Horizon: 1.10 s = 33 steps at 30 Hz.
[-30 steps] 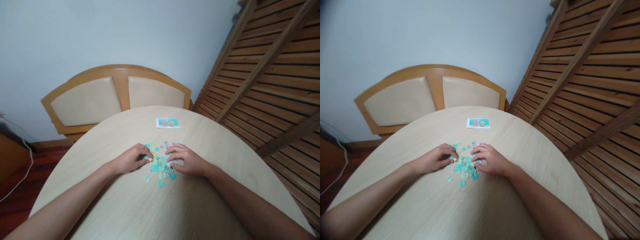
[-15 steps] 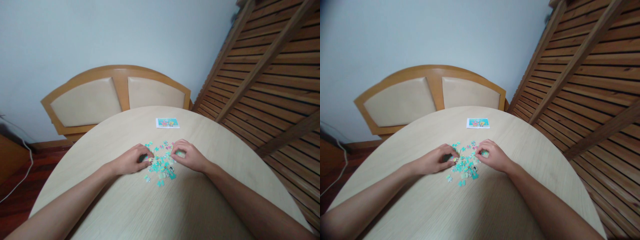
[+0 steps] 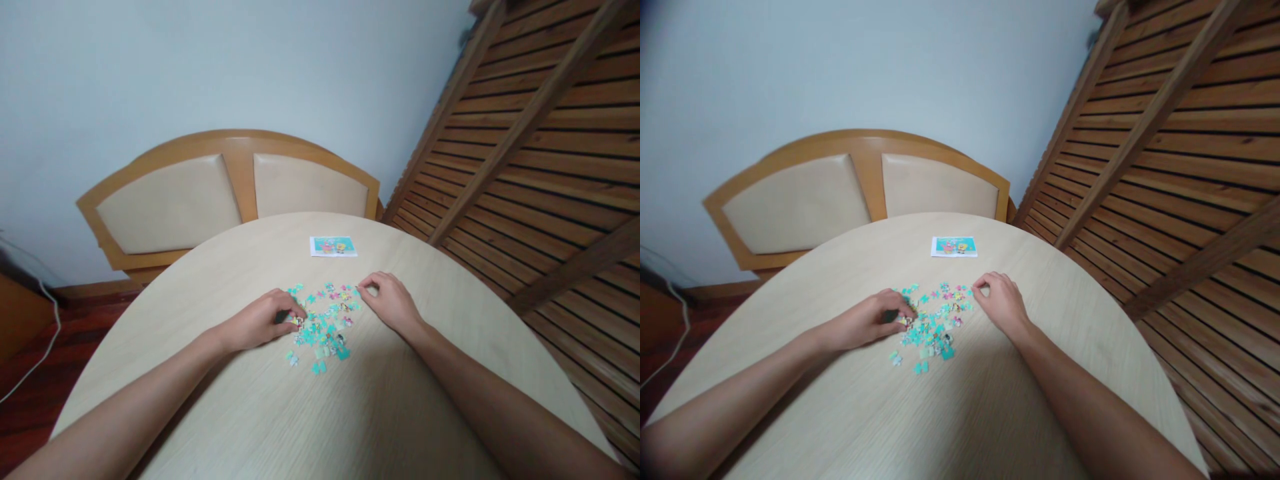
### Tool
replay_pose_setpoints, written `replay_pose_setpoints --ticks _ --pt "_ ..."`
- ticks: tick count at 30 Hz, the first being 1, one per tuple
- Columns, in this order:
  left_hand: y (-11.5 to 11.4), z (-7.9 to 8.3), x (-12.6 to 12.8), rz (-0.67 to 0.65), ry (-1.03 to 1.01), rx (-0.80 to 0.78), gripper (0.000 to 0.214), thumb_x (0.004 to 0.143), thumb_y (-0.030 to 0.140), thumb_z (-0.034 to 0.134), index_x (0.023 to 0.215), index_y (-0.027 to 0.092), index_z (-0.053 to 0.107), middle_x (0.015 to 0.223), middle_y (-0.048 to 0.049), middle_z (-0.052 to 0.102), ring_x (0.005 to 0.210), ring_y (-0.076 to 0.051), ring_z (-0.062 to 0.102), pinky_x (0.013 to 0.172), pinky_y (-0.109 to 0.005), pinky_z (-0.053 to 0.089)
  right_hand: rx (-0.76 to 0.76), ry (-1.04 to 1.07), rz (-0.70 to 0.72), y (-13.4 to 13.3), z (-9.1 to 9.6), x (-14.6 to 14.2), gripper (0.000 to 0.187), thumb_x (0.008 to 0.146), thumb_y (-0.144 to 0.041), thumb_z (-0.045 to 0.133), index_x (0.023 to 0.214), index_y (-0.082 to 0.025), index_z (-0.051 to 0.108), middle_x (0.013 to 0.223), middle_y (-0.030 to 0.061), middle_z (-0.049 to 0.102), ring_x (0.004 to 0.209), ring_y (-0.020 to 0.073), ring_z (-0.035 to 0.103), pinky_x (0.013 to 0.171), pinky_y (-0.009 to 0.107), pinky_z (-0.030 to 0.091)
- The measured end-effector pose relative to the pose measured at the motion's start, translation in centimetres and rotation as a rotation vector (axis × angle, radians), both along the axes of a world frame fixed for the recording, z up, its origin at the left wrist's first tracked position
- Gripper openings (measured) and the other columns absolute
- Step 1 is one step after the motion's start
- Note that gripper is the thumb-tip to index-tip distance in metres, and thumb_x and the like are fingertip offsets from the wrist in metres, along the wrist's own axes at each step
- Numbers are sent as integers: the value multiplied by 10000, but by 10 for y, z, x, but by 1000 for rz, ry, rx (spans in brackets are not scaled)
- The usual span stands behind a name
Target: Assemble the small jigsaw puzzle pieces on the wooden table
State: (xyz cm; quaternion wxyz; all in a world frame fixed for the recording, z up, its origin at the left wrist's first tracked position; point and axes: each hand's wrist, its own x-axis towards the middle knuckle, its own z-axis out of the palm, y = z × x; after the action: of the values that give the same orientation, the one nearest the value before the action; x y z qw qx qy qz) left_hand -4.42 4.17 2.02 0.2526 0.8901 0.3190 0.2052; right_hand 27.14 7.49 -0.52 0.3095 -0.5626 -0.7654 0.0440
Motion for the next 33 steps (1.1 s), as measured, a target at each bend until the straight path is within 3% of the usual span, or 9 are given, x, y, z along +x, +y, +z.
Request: replay_pose_setpoints --ticks 4,12,16,22,28,33 --pt "-1 5 -1 -10 -7 -14 168 948 268 639 1093 221 710 1013 -48 722 938 -186 623 890 -327 472 -12 -17 -20 1 -2 0 76 844 -222 615 798 -219 676 893 42 724 903 251 637 847 389 473" --pt "-2 17 -2 -42 -19 -49 186 979 235 543 926 187 715 906 -41 741 849 -156 642 856 -298 476 5 -28 -11 0 -5 0 106 855 -220 586 867 -217 691 948 60 711 940 259 624 883 411 476" --pt "-1 13 -3 -11 41 37 163 966 245 564 903 194 705 868 -30 727 840 -163 633 877 -312 464 19 -20 15 0 -6 0 126 848 -219 579 903 -216 693 970 66 700 946 261 618 882 420 480" --pt "-6 5 2 40 91 137 221 954 338 618 1128 216 676 1056 -82 660 1028 -236 585 941 -387 463 14 -16 39 -1 -7 -3 154 852 -215 572 952 -210 688 1010 77 693 978 262 610 906 428 478" --pt "-7 0 5 32 58 113 191 935 289 637 1109 211 648 1121 -88 639 1085 -248 560 981 -410 444 18 -4 150 -2 -8 -7 205 906 -244 551 1052 -208 691 1095 88 692 1058 260 601 970 446 468" --pt "-6 -2 6 52 -2 61 143 933 276 637 1063 218 653 1055 -56 687 1007 -211 600 927 -359 473 13 -20 212 -2 -9 -9 263 911 -250 559 1138 -217 688 1177 93 690 1116 262 600 1007 466 461"
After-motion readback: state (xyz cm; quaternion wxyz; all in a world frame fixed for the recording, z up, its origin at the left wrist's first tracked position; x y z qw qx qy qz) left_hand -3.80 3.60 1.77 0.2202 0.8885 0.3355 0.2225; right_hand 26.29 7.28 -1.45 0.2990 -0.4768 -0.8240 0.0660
